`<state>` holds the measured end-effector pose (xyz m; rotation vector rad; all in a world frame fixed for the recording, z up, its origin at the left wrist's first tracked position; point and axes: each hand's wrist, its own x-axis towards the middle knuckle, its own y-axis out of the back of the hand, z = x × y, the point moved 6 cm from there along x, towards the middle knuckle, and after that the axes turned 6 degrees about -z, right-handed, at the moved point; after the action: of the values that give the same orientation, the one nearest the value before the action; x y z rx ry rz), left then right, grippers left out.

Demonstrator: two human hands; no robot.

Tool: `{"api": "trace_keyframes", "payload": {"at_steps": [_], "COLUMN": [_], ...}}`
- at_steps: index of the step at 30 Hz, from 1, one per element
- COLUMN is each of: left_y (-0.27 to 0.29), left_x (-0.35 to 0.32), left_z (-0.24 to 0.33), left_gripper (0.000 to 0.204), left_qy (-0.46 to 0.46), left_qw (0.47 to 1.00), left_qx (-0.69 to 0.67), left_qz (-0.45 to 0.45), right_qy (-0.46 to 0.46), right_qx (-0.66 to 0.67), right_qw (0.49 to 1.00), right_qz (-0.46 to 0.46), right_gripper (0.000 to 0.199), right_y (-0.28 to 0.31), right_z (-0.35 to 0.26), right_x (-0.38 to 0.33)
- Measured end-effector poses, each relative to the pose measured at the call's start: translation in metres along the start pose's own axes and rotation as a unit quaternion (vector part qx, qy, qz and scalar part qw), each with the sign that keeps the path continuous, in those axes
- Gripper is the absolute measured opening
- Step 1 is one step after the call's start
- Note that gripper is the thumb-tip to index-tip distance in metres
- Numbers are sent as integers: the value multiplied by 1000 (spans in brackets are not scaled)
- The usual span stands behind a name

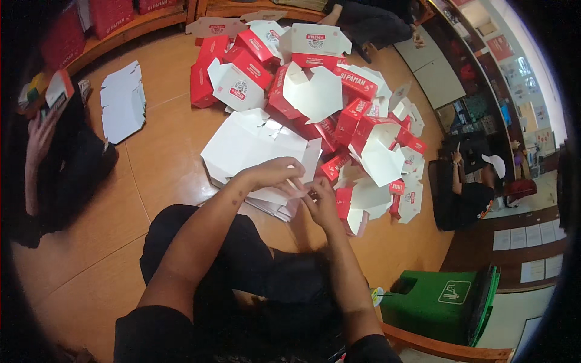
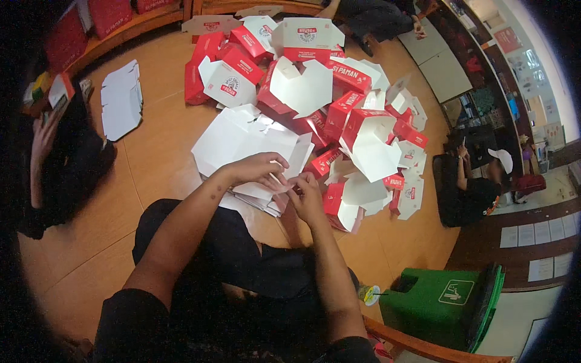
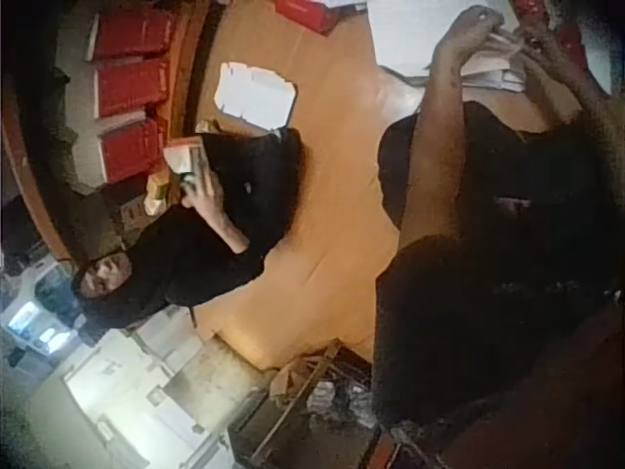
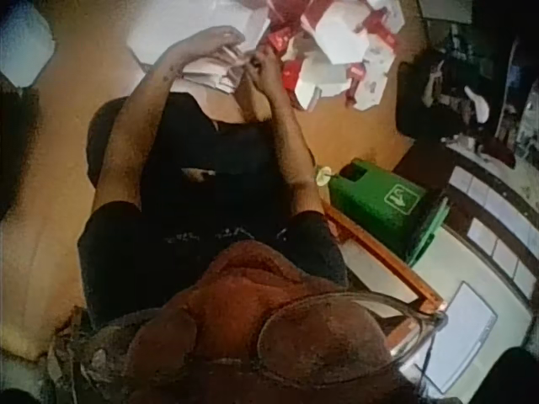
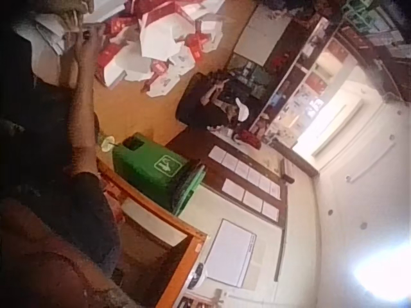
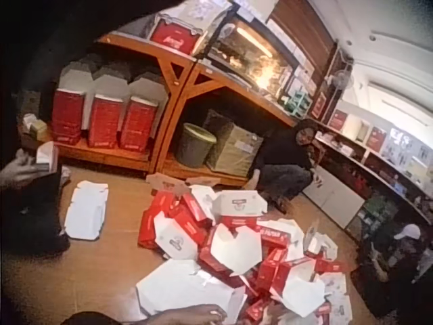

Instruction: The person sits on the floor and assembles red and white cardboard food boxes by hand. They pick up flat-packed box components, fold the sides, and interlock the tabs to form the box structure. The person works continuously on a large pile of boxes, stacking the finished units nearby.

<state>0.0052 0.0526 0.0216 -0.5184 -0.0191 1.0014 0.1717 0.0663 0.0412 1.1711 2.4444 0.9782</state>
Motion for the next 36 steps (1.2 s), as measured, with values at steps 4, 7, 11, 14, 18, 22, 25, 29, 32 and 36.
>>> {"api": "trace_keyframes", "payload": {"at_steps": [4,7,11,14,18,22,25,29,32,36], "left_y": [-27,-23,-11,-3,-4,-10,-14,-21,-19,-79], "left_x": [-12,-21,-18,-9,0,3,2,-2,-4,-57], "left_z": [23,8,13,0,-13,-17,-9,4,8,85], "left_gripper": [46,42,34,34,32,30,29,27,21,17], "left_qy": [-181,-159,8,42,11,12,-51,-131,-133,-457], "left_qw": [923,810,889,982,988,988,969,914,883,609], "left_qx": [335,562,451,154,115,112,205,355,422,533], "left_qz": [51,56,83,99,107,108,125,143,158,370], "right_qy": [-11,-112,-119,-30,71,22,44,71,13,-1], "right_qx": [0,275,474,571,-114,-47,-90,-99,-2,-40], "right_qw": [998,944,854,793,976,958,967,991,992,996], "right_qz": [66,142,177,212,172,282,236,48,126,84], "right_gripper": [17,23,23,21,21,15,16,23,24,28], "right_y": [28,32,30,36,54,53,49,38,34,28], "right_z": [15,37,49,47,-17,-22,-30,-20,-6,29], "right_x": [-14,-21,-25,-22,-17,-21,-18,-14,-10,-13]}}
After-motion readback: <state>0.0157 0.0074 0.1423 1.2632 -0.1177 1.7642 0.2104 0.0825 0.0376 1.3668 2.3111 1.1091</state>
